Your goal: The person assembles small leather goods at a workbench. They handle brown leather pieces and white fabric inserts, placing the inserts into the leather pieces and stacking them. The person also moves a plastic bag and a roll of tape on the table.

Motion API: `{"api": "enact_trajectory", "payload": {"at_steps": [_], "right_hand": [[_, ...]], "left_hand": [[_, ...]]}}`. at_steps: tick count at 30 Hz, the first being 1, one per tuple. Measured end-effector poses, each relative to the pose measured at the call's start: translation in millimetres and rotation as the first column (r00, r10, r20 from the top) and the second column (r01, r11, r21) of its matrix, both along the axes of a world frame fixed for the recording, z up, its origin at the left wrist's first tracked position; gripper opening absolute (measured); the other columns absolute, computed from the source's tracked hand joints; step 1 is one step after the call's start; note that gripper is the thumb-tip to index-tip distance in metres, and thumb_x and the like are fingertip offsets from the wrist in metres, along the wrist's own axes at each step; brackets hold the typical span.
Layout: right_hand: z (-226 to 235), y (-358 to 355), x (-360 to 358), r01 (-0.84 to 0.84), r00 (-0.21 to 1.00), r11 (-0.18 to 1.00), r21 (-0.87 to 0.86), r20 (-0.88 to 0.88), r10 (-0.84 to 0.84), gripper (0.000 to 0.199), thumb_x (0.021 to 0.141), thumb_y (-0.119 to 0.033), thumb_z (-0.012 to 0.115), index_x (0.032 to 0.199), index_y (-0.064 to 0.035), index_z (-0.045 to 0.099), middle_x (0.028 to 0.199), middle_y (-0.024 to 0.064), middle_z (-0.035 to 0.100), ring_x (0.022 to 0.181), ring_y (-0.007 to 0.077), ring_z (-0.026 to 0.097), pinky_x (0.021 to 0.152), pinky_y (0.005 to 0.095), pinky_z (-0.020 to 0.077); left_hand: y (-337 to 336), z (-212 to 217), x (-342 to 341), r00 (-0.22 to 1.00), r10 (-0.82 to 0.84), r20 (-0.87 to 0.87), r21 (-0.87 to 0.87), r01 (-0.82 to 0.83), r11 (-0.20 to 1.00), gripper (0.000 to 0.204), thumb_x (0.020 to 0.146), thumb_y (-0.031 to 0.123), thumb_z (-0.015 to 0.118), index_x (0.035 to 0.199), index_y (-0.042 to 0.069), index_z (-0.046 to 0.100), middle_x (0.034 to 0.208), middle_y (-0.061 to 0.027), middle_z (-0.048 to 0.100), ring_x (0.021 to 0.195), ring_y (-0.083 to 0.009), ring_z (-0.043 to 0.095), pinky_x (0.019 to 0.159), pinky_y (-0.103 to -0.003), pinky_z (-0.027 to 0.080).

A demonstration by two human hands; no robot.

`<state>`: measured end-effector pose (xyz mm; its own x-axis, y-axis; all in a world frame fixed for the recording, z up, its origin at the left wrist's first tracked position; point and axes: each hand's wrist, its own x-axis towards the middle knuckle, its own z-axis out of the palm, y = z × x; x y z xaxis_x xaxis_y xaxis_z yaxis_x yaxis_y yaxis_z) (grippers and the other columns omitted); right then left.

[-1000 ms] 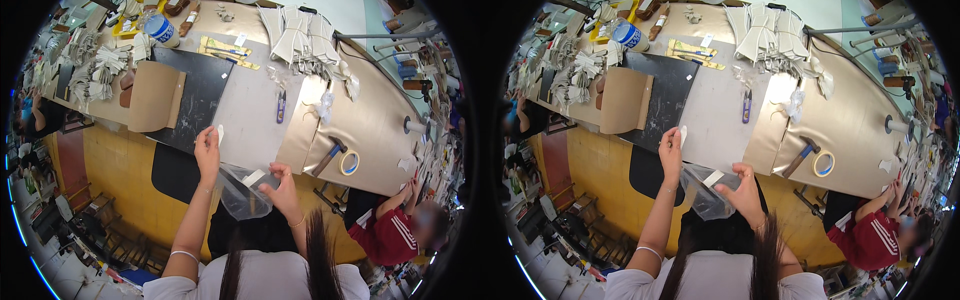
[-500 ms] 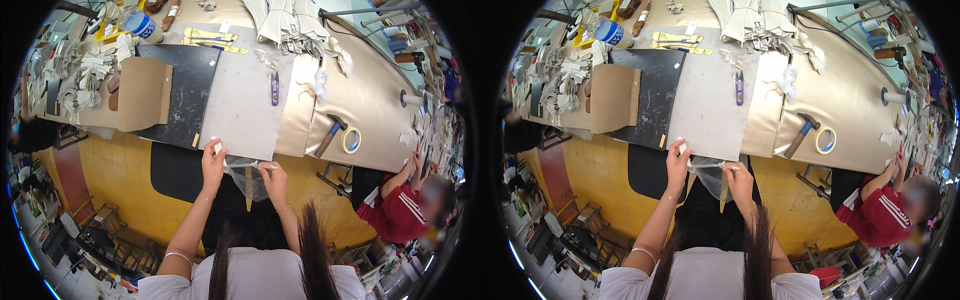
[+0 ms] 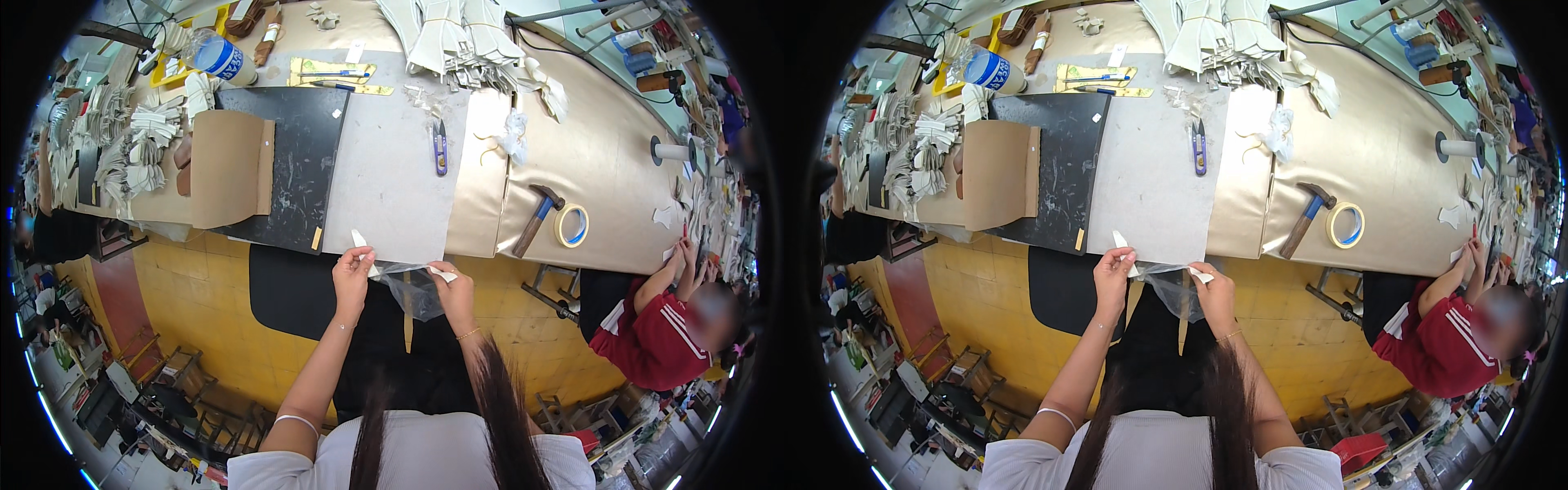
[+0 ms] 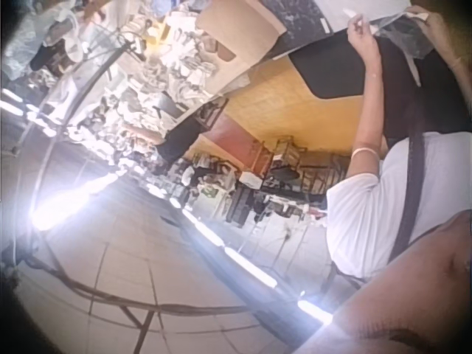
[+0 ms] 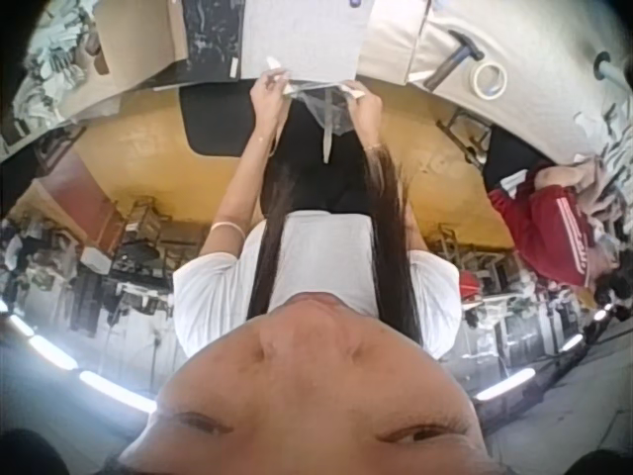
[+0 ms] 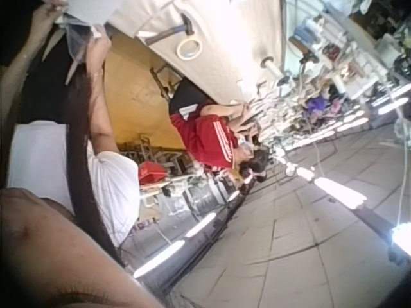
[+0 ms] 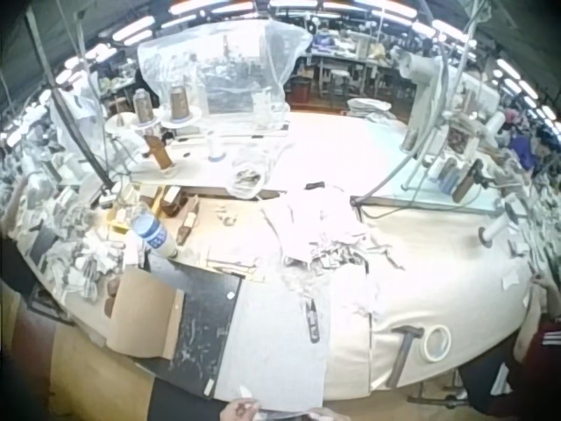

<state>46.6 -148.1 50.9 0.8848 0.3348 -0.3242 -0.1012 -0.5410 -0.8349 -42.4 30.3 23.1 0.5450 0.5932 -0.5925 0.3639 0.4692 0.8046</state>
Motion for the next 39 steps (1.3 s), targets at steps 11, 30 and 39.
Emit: {"api": "enact_trajectory", "payload": {"at_steps": [11, 30, 39], "right_hand": [[10, 0, 26, -0.015, 0.998, 0.989, -0.149, -0.065, 0.005, 0.017, 0.084, -0.014, 0.070, 0.094, -0.0005, 0.072, 0.076, 0.0136, 0.070, 0.065, 0.0141, 0.064, 0.062, 0.0261, 0.0486], [4, 16, 54, -0.245, 0.898, 0.904, -0.350, 0.268, 0.347, 0.013, 0.082, -0.017, 0.069, 0.086, -0.0058, 0.063, 0.084, 0.0075, 0.056, 0.085, 0.0281, 0.053, 0.078, 0.0405, 0.0379], [-7, 22, 60, -0.115, 0.905, 0.927, -0.358, 0.348, 0.247, 0.019, 0.077, -0.020, 0.075, 0.089, -0.0103, 0.063, 0.092, 0.0033, 0.055, 0.092, 0.0229, 0.050, 0.084, 0.0397, 0.0294]], "left_hand": [[-7, 2, 15, 1.000, 0.017, 0.006, 0.011, -0.017, 1.000, 0.018, 0.088, 0.009, 0.070, 0.102, -0.001, 0.067, 0.083, 0.0016, 0.061, 0.072, -0.0031, 0.052, 0.065, -0.018, 0.042], [51, 23, 42, 0.838, -0.531, -0.127, 0.703, 0.454, 0.547, 0.036, 0.083, -0.006, 0.059, 0.118, 0.004, 0.062, 0.091, -0.0132, 0.058, 0.078, -0.0249, 0.058, 0.072, -0.032, 0.047], [54, 18, 57, 0.786, -0.573, -0.234, 0.794, 0.495, 0.355, 0.039, 0.080, -0.006, 0.061, 0.118, 0.005, 0.060, 0.095, -0.0130, 0.057, 0.091, -0.0309, 0.054, 0.082, -0.039, 0.044]]}}
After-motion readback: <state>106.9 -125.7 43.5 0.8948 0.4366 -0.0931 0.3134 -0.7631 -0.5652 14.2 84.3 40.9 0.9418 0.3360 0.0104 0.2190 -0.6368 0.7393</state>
